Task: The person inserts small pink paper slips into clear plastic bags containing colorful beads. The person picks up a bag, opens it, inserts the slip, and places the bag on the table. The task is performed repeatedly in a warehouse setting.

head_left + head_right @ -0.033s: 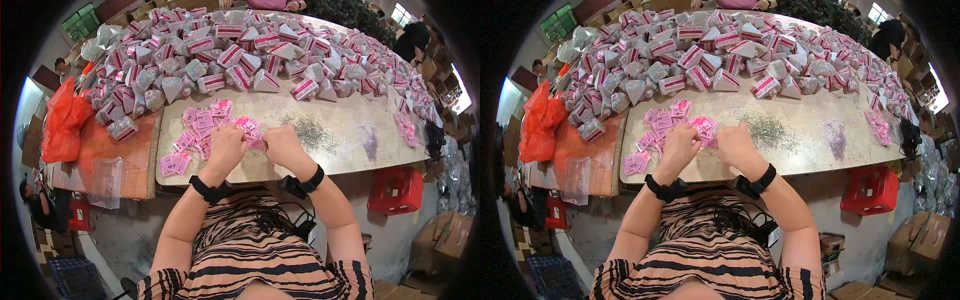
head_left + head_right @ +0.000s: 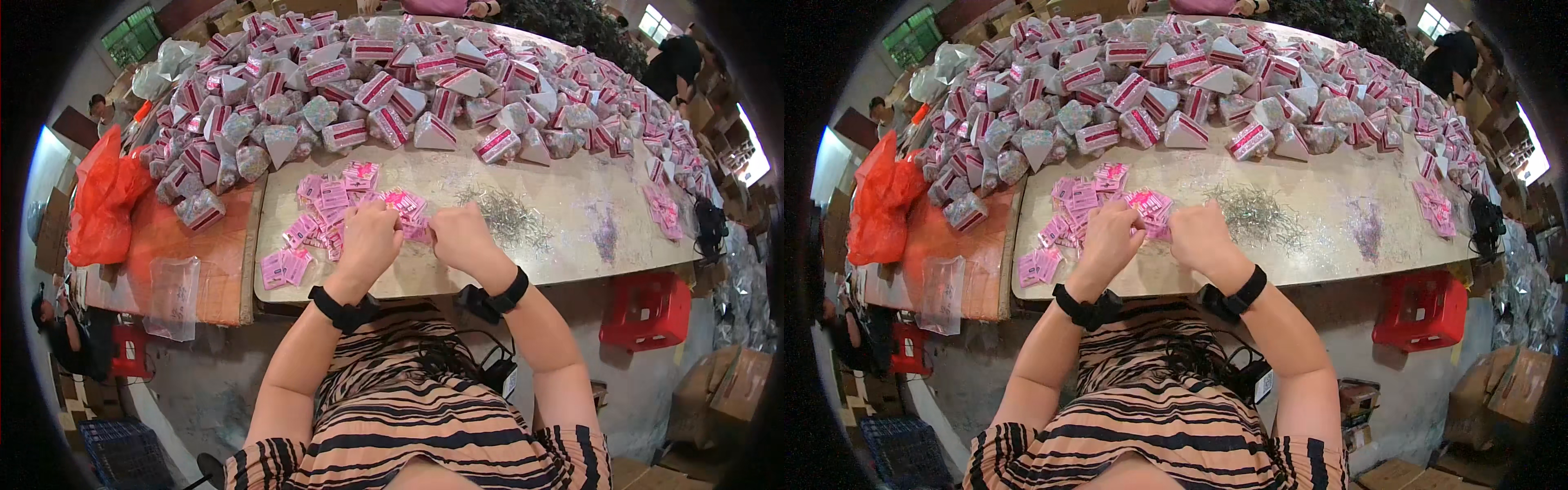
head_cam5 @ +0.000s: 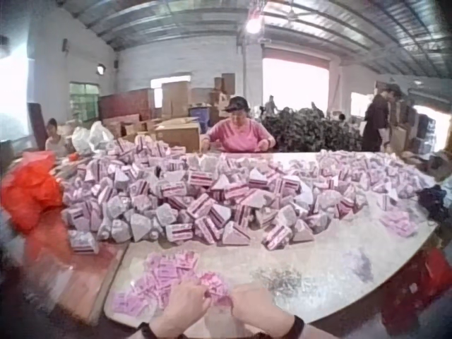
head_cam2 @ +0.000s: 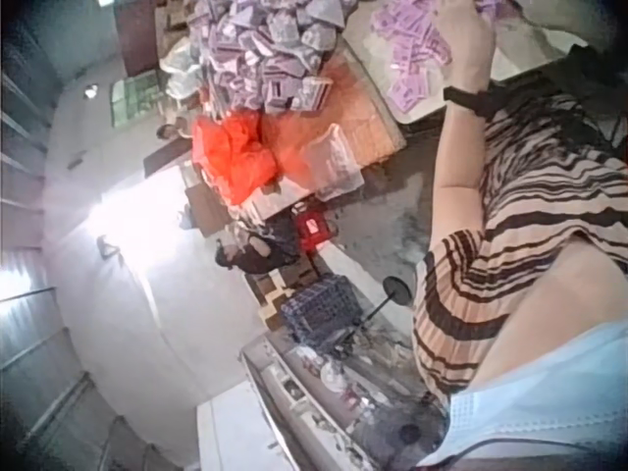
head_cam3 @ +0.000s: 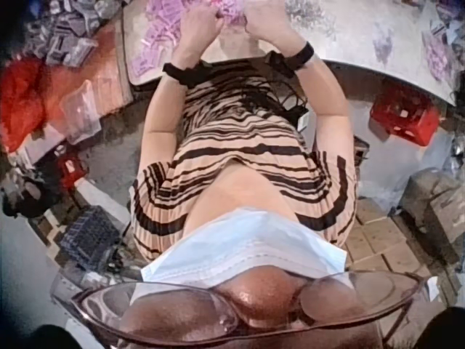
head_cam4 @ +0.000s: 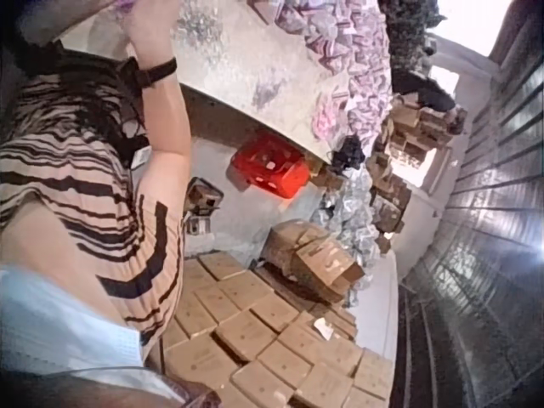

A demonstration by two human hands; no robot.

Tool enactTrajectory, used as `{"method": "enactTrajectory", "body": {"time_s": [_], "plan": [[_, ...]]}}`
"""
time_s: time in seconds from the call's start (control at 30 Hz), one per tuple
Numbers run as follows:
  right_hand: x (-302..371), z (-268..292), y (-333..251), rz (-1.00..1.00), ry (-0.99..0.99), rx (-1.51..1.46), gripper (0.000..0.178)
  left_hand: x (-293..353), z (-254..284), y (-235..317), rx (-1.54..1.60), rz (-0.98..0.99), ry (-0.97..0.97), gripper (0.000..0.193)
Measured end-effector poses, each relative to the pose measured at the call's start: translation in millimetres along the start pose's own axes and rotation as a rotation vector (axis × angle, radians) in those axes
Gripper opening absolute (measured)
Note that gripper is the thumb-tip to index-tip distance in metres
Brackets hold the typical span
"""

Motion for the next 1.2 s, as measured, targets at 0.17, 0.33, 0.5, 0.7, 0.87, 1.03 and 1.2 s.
{"method": "enactTrajectory", "body": {"time_s": [0.17,0.33,0.5,0.7,0.87,1.03,1.2], "plan": [[-12,0,-5,0.022,0.169,0.006,0.004,0,1,-4,0.006,0.016,0.036,0.011],[0,20,-3,0.143,0.487,-0.161,0.004,-4,15,-3,0.071,-0.006,0.045,0.015],[9,31,-3,0.17,0.617,-0.243,0.005,-17,21,-14,0.386,0.036,0.025,0.014],[3,35,23,0.099,0.55,-1.029,0.005,-31,61,8,0.545,-0.03,0.107,0.01],[-5,25,28,0.041,0.383,-1.692,0.013,-36,71,18,0.56,-0.057,0.137,0.01],[-4,9,18,0.098,0.181,-2.061,0.017,-31,62,17,0.564,-0.053,0.116,0.012],[9,3,24,0.146,0.095,-2.151,0.009,-31,75,45,0.43,-0.281,0.072,0.011]]}}
Point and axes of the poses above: each hand's wrist, its own x-axis away from the middle knuckle, its own z-axis out of the back of the hand, y = z × x, the point moved 7 cm from there along -x, towards the middle knuckle, and after that the axes turned 8 degrees about -y, right-handed, at the moved point
